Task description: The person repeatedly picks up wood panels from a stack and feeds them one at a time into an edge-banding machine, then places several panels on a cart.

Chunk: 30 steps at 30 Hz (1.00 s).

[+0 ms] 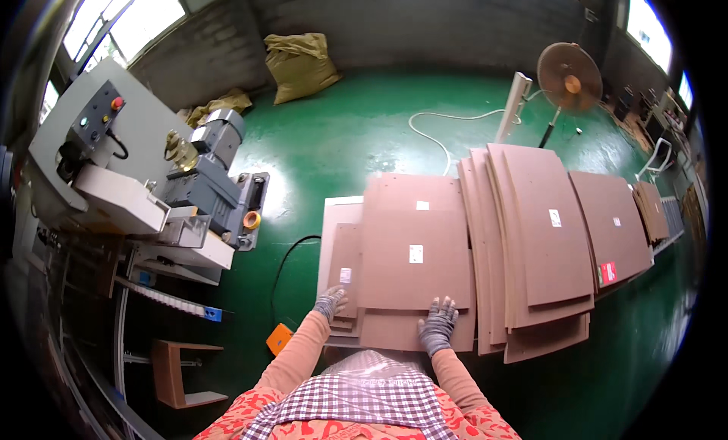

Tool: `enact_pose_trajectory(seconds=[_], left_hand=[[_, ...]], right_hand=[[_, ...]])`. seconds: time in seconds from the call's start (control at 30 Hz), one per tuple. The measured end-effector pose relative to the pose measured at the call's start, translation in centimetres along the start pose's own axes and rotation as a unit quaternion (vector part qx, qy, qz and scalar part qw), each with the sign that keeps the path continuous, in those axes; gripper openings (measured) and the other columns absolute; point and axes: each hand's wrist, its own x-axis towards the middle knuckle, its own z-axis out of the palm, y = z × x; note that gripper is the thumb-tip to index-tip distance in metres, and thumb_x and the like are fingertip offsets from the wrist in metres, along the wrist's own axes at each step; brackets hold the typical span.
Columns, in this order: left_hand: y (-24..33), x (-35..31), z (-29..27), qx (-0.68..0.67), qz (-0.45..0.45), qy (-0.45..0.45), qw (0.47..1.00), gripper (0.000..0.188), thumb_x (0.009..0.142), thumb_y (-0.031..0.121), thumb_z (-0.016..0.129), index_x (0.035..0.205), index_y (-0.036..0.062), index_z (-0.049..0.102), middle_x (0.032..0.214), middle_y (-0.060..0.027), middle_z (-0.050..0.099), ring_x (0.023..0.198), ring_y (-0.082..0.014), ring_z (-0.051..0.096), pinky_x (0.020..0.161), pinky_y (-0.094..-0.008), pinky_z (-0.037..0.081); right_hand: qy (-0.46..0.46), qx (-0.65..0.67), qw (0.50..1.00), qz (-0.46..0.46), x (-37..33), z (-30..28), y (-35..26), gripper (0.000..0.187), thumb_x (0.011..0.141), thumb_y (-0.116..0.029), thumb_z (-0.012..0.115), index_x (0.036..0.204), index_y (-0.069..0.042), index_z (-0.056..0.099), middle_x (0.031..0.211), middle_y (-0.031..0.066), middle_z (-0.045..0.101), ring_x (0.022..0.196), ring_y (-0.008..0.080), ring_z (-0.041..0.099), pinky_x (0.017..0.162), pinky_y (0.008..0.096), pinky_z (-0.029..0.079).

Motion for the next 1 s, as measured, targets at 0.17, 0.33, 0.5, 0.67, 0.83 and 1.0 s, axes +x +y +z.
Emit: enact_pose_trajectory(seconds=[0.17,0.33,0.5,0.67,0.83,1.0], left_hand=[[-2.8,-7.6,-9.4,-0.186,0.025,0.036,0.981,0.041,0.092,0.017,0.063,0.132,0.0115,0.051,0.118,-0.0080,0.062,0.096,-0.0205,0.064,0.079,-0.0363,0.052],[-3.7,-15.7,-22.0,-0.355,0.144,0.128,0.915,0.035,0.093,0.021,0.060,0.125,0.0071,0.055,0.116,-0.0085,0.062,0.095,-0.0241,0.063,0.084,-0.0405,0.051],[-5.7,-20.5,-38.4,-0.513,0.224,0.310,0.769,0.041,0.090,0.037,0.062,0.126,0.0187,0.052,0.127,-0.0083,0.056,0.112,-0.0268,0.054,0.094,-0.0443,0.044],[-1.1,-25.3,-54.1,-0.482,0.312,0.433,0.695,0.059,0.089,0.044,0.062,0.139,0.0219,0.038,0.140,-0.0098,0.045,0.124,-0.0287,0.046,0.103,-0.0453,0.037],[4.9,-27.5,-65.4,-0.463,0.307,0.505,0.660,0.079,0.086,0.044,0.067,0.148,0.0166,0.026,0.146,-0.0127,0.038,0.131,-0.0323,0.040,0.108,-0.0474,0.030],[7.6,-26.7,-72.5,-0.456,0.255,0.537,0.662,0.086,0.079,0.048,0.073,0.147,0.0193,0.029,0.143,-0.0061,0.040,0.124,-0.0256,0.046,0.104,-0.0458,0.031]], right_hand=[[-0.016,0.053,0.997,-0.051,-3.5,-0.1,-6.1,0.083,0.075,-0.035,0.069,0.142,0.001,0.035,0.152,0.0295,0.017,0.142,0.0439,0.013,0.116,0.0530,0.010],[0.022,0.151,0.969,-0.196,-4.1,1.7,-12.5,0.061,0.075,-0.016,0.067,0.130,0.001,0.047,0.145,0.0280,0.034,0.132,0.0415,0.039,0.110,0.0457,0.032],[-0.041,0.344,0.910,-0.228,-1.1,8.1,-20.5,0.041,0.080,-0.004,0.063,0.120,0.000,0.055,0.121,0.0195,0.055,0.111,0.0262,0.056,0.093,0.0362,0.047],[-0.148,0.374,0.886,-0.230,-5.0,2.2,-33.1,0.030,0.084,-0.003,0.061,0.114,-0.001,0.061,0.085,0.0076,0.065,0.074,0.0129,0.061,0.067,0.0270,0.051],[-0.222,0.398,0.863,-0.221,-6.6,1.9,-38.2,0.026,0.088,-0.005,0.059,0.112,0.002,0.063,0.087,0.0070,0.067,0.077,0.0129,0.060,0.072,0.0260,0.051],[-0.201,0.392,0.879,-0.181,-7.9,3.3,-36.7,0.018,0.087,-0.005,0.064,0.104,0.001,0.068,0.090,0.0087,0.070,0.081,0.0150,0.064,0.074,0.0271,0.052]])
